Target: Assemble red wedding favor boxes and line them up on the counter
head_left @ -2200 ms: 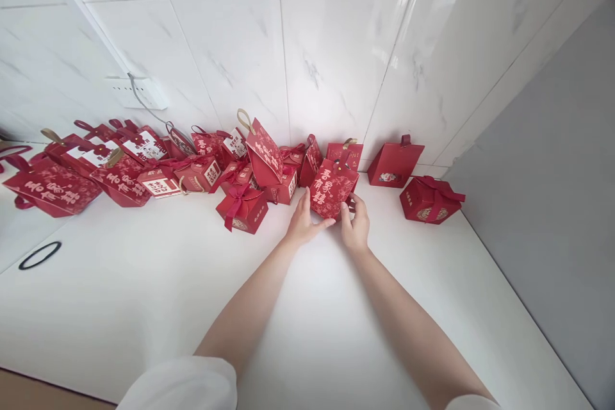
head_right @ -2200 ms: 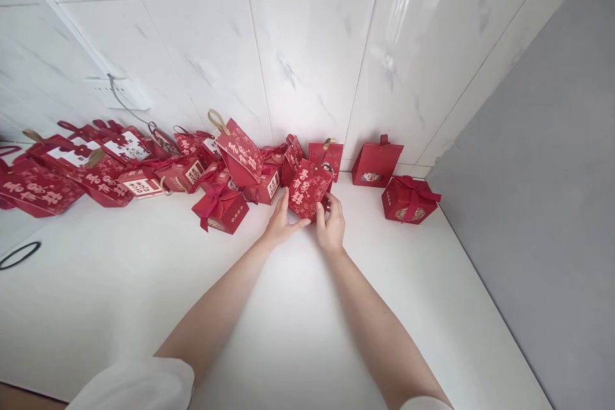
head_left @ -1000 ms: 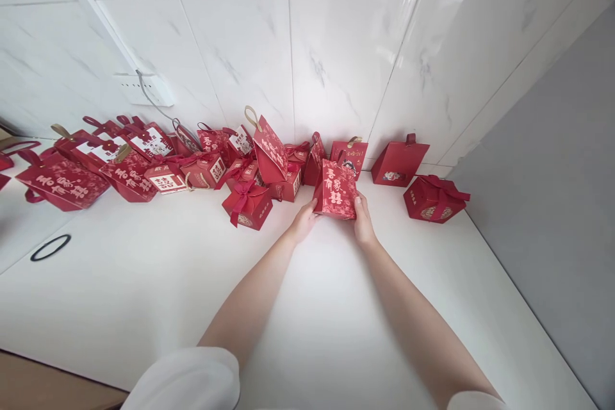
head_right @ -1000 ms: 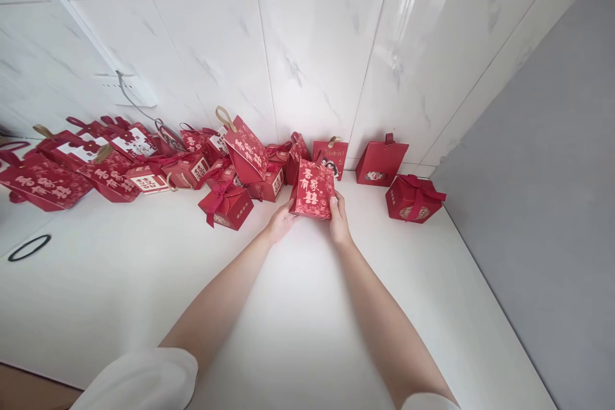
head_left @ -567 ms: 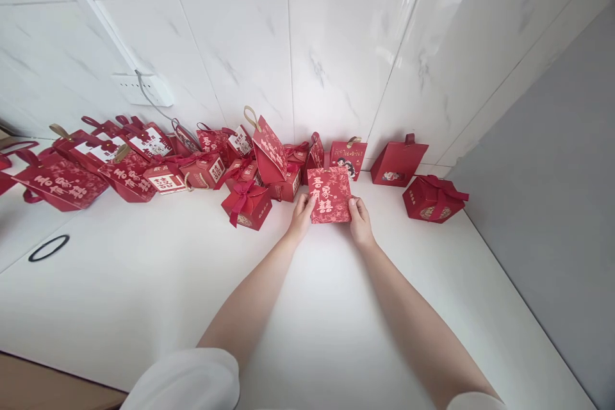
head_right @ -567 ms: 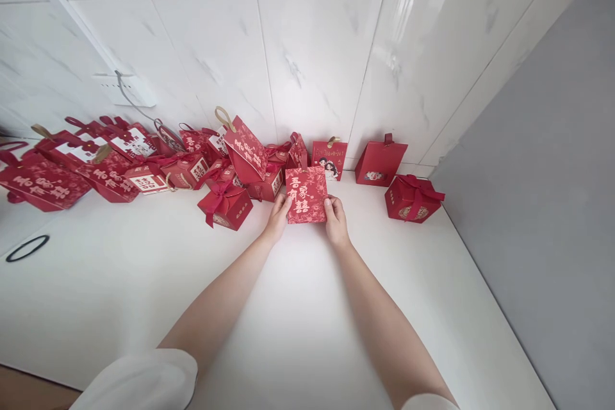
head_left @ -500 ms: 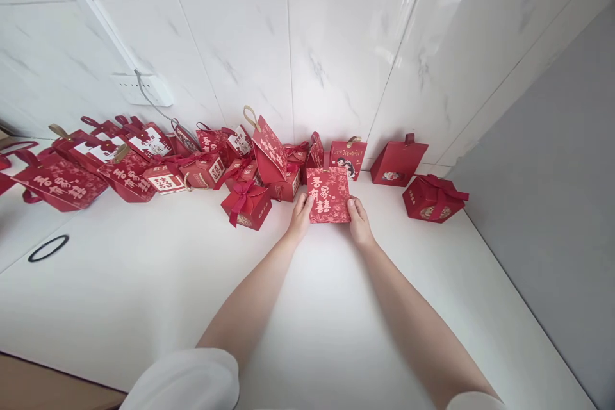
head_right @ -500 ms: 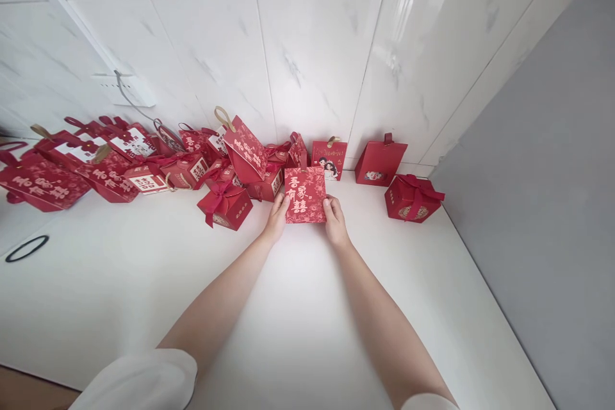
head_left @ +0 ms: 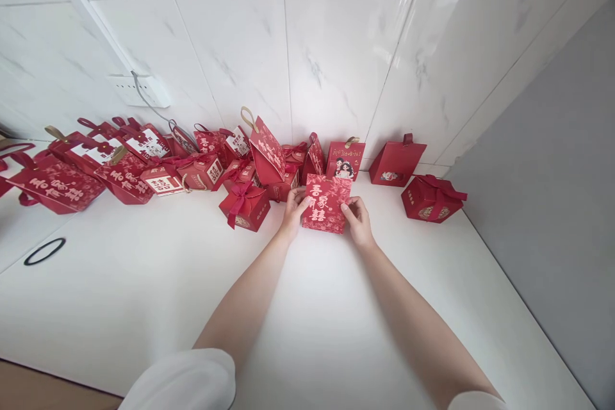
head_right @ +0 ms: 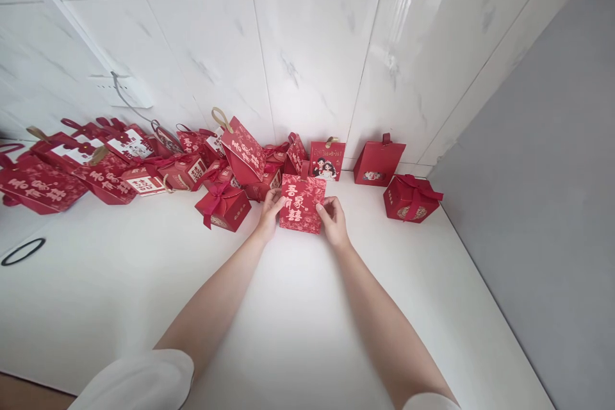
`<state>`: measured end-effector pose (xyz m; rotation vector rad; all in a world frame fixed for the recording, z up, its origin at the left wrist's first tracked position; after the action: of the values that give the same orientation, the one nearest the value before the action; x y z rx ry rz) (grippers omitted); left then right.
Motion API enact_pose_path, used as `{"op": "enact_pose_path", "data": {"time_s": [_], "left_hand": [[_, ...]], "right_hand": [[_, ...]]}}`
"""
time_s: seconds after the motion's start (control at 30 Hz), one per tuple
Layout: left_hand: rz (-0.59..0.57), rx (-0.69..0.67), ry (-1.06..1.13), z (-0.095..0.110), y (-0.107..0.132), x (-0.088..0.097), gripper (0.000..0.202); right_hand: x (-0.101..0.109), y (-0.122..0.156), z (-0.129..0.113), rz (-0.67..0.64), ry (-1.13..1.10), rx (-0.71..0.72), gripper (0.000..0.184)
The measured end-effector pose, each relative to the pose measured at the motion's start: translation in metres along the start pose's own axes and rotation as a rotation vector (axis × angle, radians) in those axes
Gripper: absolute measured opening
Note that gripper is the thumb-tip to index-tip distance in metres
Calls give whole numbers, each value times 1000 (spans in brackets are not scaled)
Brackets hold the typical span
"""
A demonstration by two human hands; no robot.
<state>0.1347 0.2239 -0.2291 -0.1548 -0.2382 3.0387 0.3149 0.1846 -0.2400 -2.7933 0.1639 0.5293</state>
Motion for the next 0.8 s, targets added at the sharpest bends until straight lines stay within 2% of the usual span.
{"op": "enact_pose_path", "data": {"time_s": [0.1,0.2,0.3,0.37,0.47,0.57,0.7,0.8], "left_hand": [[-33,-135,-100,32,1,-5,51],[-161,-205,-318,70,5,-10,43],[-224,-260,-535,92,10,-10,31],[-297,-292,-581,95,13,-9,35],[-397,-304,-597,90,14,-7,31],[-418,-299,-614,87,12,-3,29],[-476,-353,-598,93,14,-5,30],[-392,-387,-739,97,17,-13,25]], "right_hand": [[-11,12,-11,117,161,255,36],[-26,22,-21,69,256,417,44],[-35,26,-25,28,294,496,47],[-39,27,-26,14,317,540,43],[-40,27,-29,24,351,587,25],[-40,26,-31,43,350,518,13],[-40,25,-32,71,341,388,14],[-39,24,-32,85,379,471,22]]}}
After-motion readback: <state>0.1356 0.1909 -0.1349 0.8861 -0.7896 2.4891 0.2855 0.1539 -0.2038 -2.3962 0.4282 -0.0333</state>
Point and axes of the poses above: each hand's wrist, its own y-axis away from the middle knuckle, its own x-axis out of the back of the hand, z = x × y, the point moved 2 cm from there along -y, towards the middle knuckle, and after that the axes turned 15 degrees about -y, right-handed, at the moved point
